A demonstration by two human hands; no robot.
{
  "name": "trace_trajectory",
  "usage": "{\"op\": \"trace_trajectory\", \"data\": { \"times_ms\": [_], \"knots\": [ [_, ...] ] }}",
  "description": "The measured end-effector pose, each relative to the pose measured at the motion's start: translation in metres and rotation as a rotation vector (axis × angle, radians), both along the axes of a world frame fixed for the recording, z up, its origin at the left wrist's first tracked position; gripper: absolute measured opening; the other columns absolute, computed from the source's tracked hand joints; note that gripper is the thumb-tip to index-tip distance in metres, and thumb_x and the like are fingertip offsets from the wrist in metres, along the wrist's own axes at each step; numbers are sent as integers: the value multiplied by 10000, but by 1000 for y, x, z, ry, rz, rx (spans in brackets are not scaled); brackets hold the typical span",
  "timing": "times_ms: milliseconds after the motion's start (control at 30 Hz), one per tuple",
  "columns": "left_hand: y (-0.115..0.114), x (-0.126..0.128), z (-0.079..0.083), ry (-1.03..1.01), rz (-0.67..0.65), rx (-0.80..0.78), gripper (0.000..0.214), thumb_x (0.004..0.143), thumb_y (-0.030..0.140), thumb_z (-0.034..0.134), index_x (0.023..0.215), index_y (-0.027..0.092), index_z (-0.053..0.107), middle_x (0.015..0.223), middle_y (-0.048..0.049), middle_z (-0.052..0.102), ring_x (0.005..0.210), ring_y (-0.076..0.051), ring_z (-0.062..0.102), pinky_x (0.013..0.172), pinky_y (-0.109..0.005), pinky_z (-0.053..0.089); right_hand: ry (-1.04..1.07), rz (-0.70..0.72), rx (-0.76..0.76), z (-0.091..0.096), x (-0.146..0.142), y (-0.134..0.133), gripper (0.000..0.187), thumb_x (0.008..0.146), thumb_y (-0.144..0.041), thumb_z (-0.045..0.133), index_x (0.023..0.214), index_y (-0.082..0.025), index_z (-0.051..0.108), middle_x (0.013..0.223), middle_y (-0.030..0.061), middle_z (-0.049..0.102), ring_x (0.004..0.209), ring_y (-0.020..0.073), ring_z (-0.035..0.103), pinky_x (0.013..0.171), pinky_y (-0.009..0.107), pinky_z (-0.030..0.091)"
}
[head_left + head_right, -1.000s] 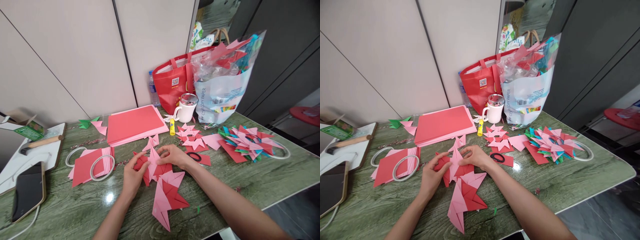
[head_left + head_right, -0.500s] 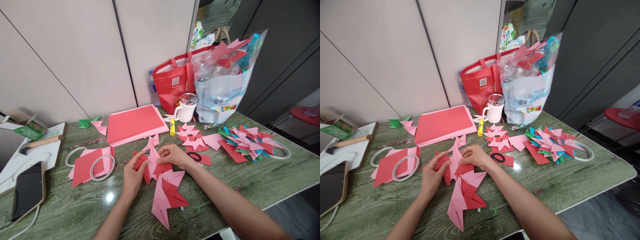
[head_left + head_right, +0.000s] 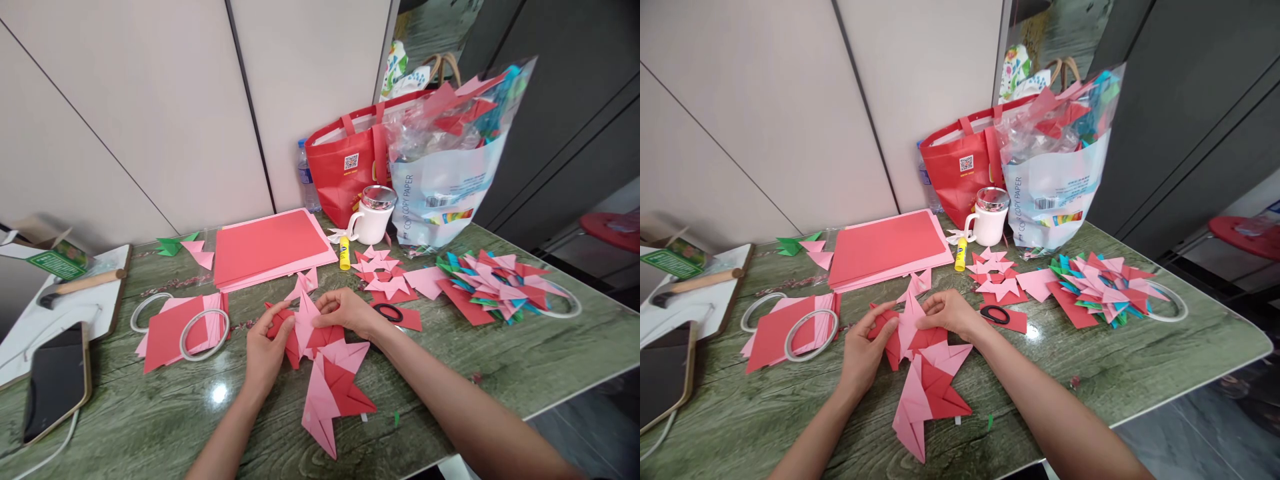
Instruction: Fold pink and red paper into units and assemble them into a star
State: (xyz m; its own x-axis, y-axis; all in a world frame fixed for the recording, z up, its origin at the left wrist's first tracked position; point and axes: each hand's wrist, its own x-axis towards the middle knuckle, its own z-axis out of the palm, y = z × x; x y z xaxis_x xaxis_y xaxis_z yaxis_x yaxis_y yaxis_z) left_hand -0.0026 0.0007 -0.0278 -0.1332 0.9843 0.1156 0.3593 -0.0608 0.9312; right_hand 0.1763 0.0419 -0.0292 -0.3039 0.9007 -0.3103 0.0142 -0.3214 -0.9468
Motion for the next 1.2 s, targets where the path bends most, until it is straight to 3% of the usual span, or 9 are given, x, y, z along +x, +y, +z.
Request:
{"op": "trace_trajectory", "data": {
  "times_ms": [633,1000,1200],
  "knots": [
    [-3,3,9,47,35,11,307,718,327,627,989,194,683,1019,-61,705,952,-229,634,865,-337,473,-5,-9,-1,0,-1,0,397,367,-292,851,632,-139,599,545,-42,595,512,92,525,526,219,401],
    [-1,0,4,20,-5,-24,344,722,350,625,1021,187,671,1046,-67,693,965,-229,626,872,-338,467,-15,-4,-1,1,0,0,326,406,-246,826,630,-138,615,542,-39,596,514,94,527,520,216,407],
    [0,-1,9,25,-25,-17,316,698,311,636,991,204,684,1022,-42,707,947,-217,637,869,-325,470,-21,6,-9,2,0,0,305,403,-235,818,602,-147,604,533,-46,584,513,94,522,513,216,402]
  ]
}}
